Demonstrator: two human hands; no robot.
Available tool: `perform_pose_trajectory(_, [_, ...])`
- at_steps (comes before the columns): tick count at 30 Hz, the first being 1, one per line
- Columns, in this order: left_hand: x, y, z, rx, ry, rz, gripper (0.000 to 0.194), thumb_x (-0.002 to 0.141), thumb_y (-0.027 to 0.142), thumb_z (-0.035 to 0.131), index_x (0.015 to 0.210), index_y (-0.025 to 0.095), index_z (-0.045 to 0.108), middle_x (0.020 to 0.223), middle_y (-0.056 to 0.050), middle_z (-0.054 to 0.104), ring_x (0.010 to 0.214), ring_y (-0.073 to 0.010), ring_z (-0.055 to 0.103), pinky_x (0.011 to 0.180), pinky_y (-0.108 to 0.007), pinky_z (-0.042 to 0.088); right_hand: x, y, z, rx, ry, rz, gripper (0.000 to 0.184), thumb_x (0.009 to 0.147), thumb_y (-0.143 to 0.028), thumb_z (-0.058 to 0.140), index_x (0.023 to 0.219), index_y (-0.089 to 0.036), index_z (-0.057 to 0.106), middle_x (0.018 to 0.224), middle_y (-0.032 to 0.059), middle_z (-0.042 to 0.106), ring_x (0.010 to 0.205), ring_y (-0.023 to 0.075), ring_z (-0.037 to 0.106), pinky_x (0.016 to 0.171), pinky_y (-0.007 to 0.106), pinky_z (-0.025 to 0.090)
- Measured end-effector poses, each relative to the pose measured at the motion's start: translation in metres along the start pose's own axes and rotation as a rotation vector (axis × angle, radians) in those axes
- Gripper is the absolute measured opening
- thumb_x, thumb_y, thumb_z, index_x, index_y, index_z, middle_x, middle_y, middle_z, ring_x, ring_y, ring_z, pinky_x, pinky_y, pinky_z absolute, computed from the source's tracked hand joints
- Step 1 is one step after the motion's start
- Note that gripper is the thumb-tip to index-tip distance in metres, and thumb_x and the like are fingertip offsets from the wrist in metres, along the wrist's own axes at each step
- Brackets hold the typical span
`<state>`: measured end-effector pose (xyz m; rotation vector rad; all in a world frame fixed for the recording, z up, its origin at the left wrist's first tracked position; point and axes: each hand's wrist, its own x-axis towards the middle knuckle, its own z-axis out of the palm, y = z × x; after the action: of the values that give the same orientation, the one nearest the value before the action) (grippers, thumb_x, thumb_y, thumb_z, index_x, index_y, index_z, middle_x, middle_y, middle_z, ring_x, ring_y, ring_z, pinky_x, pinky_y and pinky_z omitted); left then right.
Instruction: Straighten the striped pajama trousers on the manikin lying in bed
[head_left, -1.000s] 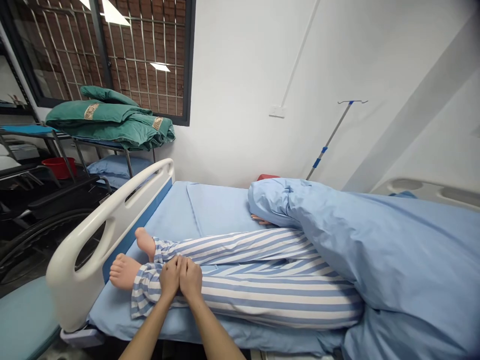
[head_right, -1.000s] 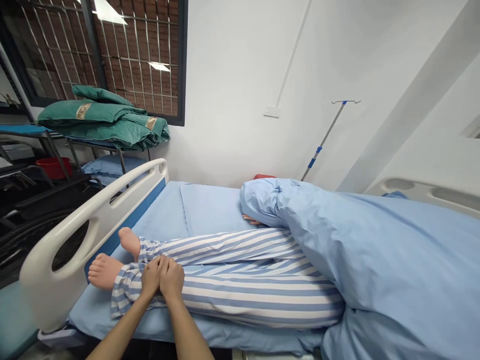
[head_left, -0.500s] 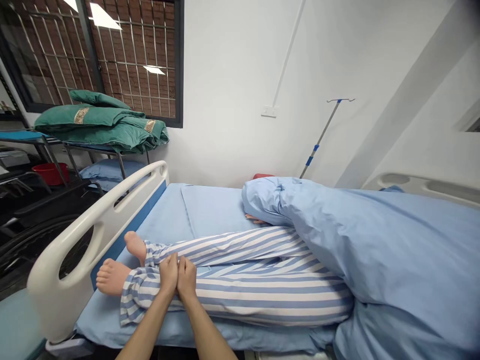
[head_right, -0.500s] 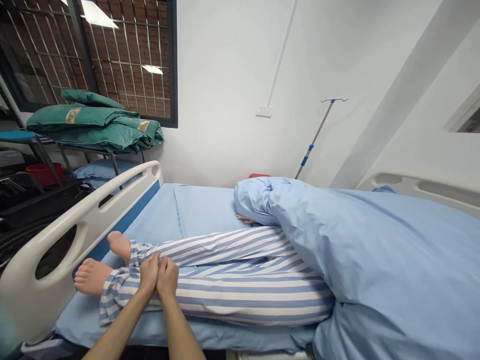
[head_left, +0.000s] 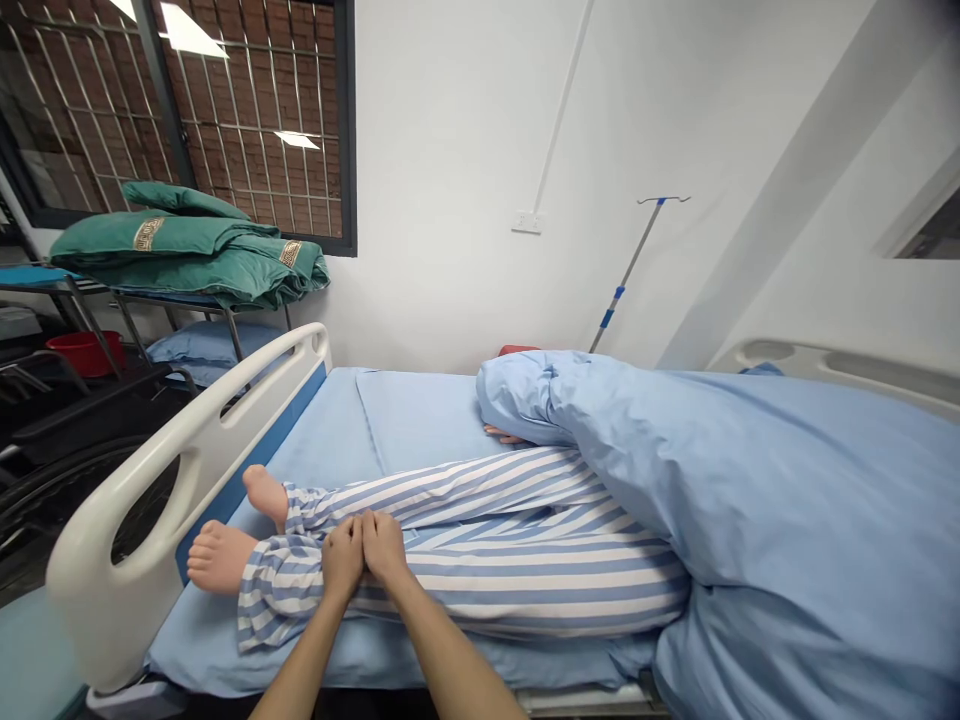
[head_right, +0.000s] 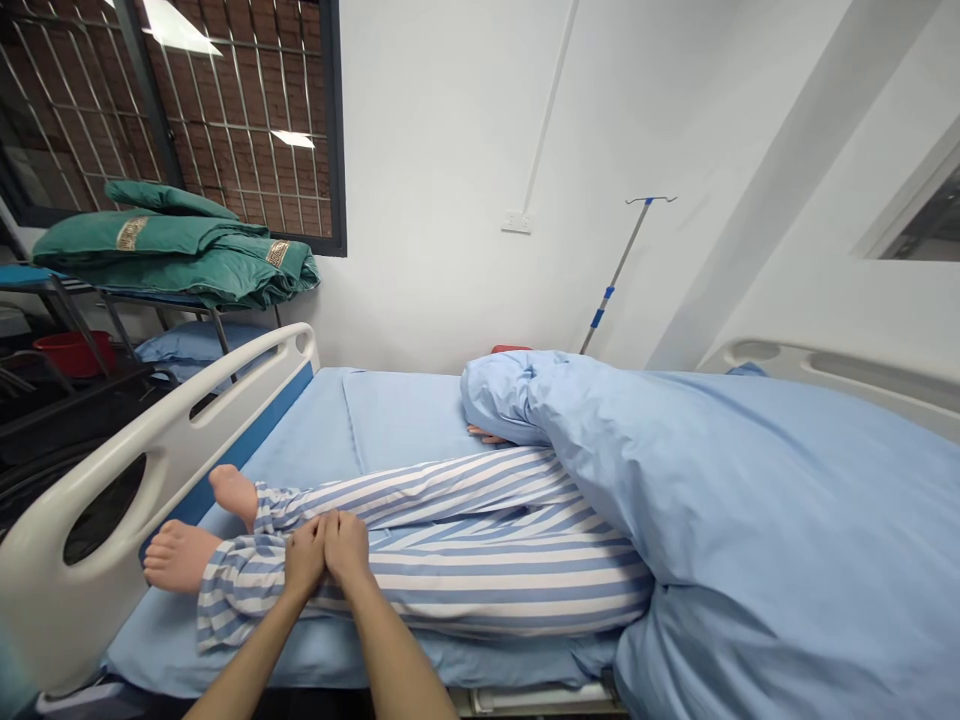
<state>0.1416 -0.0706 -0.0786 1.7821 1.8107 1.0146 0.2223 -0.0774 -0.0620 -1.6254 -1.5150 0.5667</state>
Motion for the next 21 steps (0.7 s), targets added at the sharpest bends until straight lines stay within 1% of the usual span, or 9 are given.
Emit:
perform_pose_trajectory(2, [-0.003, 0.003, 0.002, 0.121, -0.024, 0.002, 0.036, 0.086, 0.035, 0.031, 0.066, 0.018, 0.056, 0.072, -0.006, 0.067, 0.067, -0.0153, 0.056, 0.063, -0.025, 0.033, -0.002, 0.004, -0.008, -0.068, -0.015, -0.049, 0.043, 0.09, -0.028, 0.032, 0.064, -0.017, 0.064, 0.07, 0.0083, 0.069, 0.063, 0.0162, 0.058, 0.055, 0.025, 0.029])
perform_pose_trajectory(5, [-0.006, 0.007, 0.003, 0.258, -0.04, -0.009, 0.033, 0.087, 0.032, 0.033, 0.073, 0.018, 0.059, 0.08, -0.008, 0.068, 0.071, -0.0172, 0.058, 0.065, -0.026, 0.033, -0.008, 0.007, -0.011, -0.107, 0.026, -0.041, 0.043, 0.091, -0.029, 0.03, 0.067, -0.018, 0.065, 0.071, 0.0082, 0.069, 0.064, 0.0162, 0.059, 0.055, 0.026, 0.028])
perform_pose_trajectory(7, [-0.008, 0.008, 0.003, 0.287, -0.042, -0.01, 0.031, 0.087, 0.03, 0.034, 0.077, 0.018, 0.06, 0.082, -0.008, 0.068, 0.073, -0.0177, 0.058, 0.065, -0.026, 0.033, -0.012, 0.007, -0.009, -0.113, 0.071, -0.017, 0.043, 0.091, -0.029, 0.03, 0.069, -0.018, 0.065, 0.071, 0.0085, 0.069, 0.064, 0.0165, 0.06, 0.055, 0.026, 0.028])
perform_pose_trajectory(10, [-0.008, 0.006, 0.003, 0.255, -0.041, -0.011, 0.03, 0.086, 0.031, 0.034, 0.077, 0.019, 0.061, 0.083, -0.008, 0.068, 0.074, -0.0177, 0.057, 0.065, -0.026, 0.033, -0.014, 0.006, -0.007, -0.089, 0.102, -0.004, 0.043, 0.091, -0.029, 0.03, 0.067, -0.018, 0.064, 0.07, 0.0083, 0.069, 0.063, 0.0165, 0.06, 0.055, 0.026, 0.027])
perform_pose_trajectory(13, [-0.002, 0.009, 0.003, 0.112, -0.054, -0.027, 0.03, 0.082, 0.034, 0.037, 0.066, 0.019, 0.057, 0.073, -0.007, 0.065, 0.07, -0.0171, 0.054, 0.063, -0.026, 0.033, -0.014, 0.007, -0.008, -0.032, 0.121, -0.007, 0.043, 0.091, -0.028, 0.03, 0.065, -0.018, 0.063, 0.069, 0.0079, 0.068, 0.063, 0.0166, 0.06, 0.055, 0.026, 0.028])
perform_pose_trajectory(16, [0.007, 0.022, 0.008, -0.228, -0.087, -0.092, 0.03, 0.075, 0.037, 0.04, 0.054, 0.019, 0.05, 0.058, -0.003, 0.057, 0.062, -0.015, 0.049, 0.059, -0.026, 0.034, -0.013, 0.01, -0.01, 0.073, 0.169, 0.006, 0.043, 0.091, -0.03, 0.029, 0.065, -0.018, 0.061, 0.068, 0.0076, 0.067, 0.063, 0.0164, 0.059, 0.056, 0.025, 0.03])
perform_pose_trajectory(18, [0.011, 0.033, 0.013, -0.468, -0.074, -0.157, 0.029, 0.071, 0.04, 0.043, 0.051, 0.019, 0.044, 0.051, 0.001, 0.05, 0.056, -0.0129, 0.045, 0.055, -0.025, 0.034, -0.012, 0.013, -0.012, 0.168, 0.199, 0.014, 0.045, 0.091, -0.033, 0.028, 0.063, -0.018, 0.06, 0.065, 0.0069, 0.066, 0.06, 0.0157, 0.057, 0.055, 0.025, 0.03])
perform_pose_trajectory(19, [0.011, 0.037, 0.016, -0.551, -0.058, -0.185, 0.029, 0.069, 0.042, 0.044, 0.051, 0.02, 0.042, 0.05, 0.002, 0.048, 0.054, -0.0119, 0.043, 0.054, -0.025, 0.034, -0.011, 0.014, -0.013, 0.214, 0.209, 0.018, 0.045, 0.091, -0.034, 0.028, 0.062, -0.018, 0.059, 0.064, 0.0064, 0.065, 0.059, 0.0154, 0.056, 0.055, 0.025, 0.031])
perform_pose_trajectory(21, [0.009, 0.042, 0.023, -0.619, -0.017, -0.21, 0.03, 0.068, 0.045, 0.044, 0.052, 0.02, 0.041, 0.049, 0.003, 0.046, 0.052, -0.0107, 0.041, 0.052, -0.024, 0.034, -0.009, 0.015, -0.015, 0.29, 0.221, 0.028, 0.045, 0.091, -0.035, 0.029, 0.06, -0.018, 0.057, 0.061, 0.0053, 0.064, 0.057, 0.0149, 0.055, 0.054, 0.024, 0.031])
